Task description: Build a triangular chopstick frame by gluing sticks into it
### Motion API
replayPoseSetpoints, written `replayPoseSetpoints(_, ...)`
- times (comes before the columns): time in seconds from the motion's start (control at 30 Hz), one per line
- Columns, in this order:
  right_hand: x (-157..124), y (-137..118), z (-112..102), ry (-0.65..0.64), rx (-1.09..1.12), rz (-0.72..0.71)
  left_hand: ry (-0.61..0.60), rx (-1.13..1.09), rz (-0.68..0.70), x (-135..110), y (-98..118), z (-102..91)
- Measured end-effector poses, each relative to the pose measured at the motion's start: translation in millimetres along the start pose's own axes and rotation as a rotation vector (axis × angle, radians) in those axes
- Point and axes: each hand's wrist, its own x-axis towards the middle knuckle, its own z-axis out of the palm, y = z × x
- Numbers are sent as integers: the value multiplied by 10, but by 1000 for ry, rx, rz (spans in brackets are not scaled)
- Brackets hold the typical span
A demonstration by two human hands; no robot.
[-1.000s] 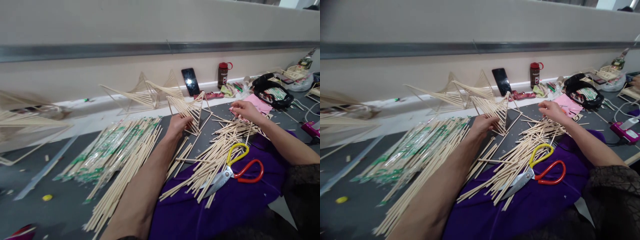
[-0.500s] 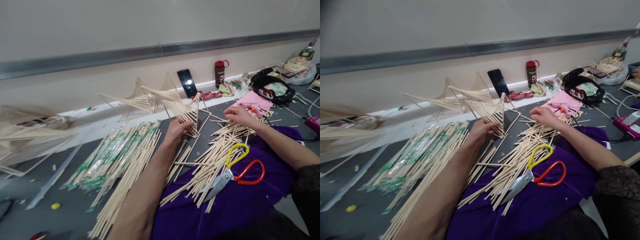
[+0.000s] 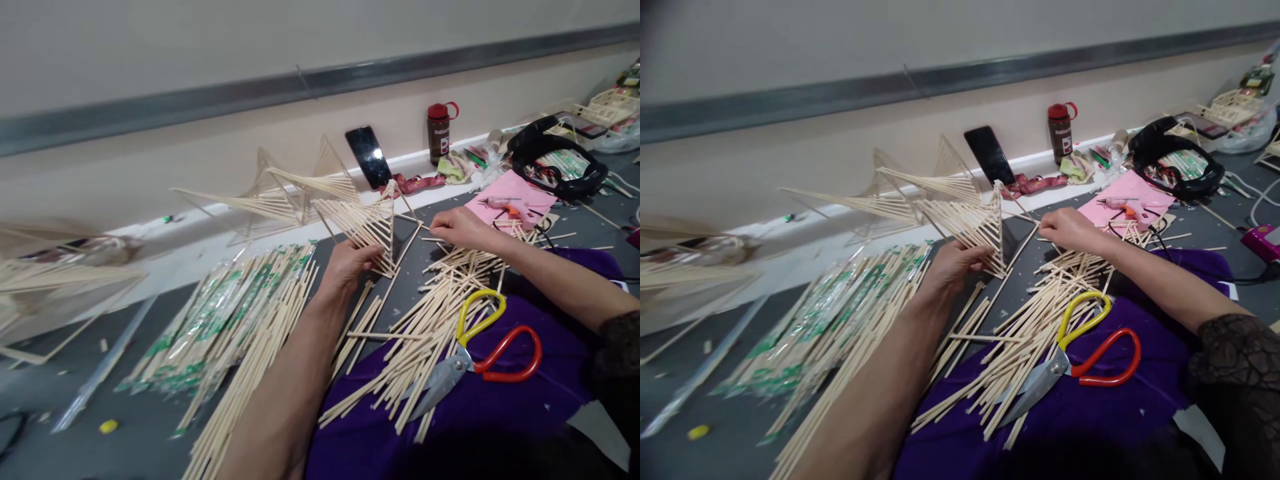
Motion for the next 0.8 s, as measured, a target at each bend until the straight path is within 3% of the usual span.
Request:
replayPoseSetpoints(0.2, -5, 547, -359, 140, -359, 232, -13, -45, 16, 13, -14, -5)
replayPoseSetpoints(0.3, 15, 751, -594, 330, -369, 302, -26, -50, 19, 7, -13, -11)
replayPoseSetpoints(0.4, 30, 795, -818, 528, -162, 338, -39, -46, 7, -8, -13, -18)
replayPoseSetpoints(0.53, -19, 640, -1072, 666, 433, 252, -60, -56, 17, -20, -23, -22)
replayPoseSetpoints(0.73, -351, 212, -1398, 638, 852, 153, -139, -30, -12, 5, -20, -84)
replayPoseSetpoints(0.8, -544, 114, -1487, 573, 774, 111, -175, -22, -14, 20, -13, -135)
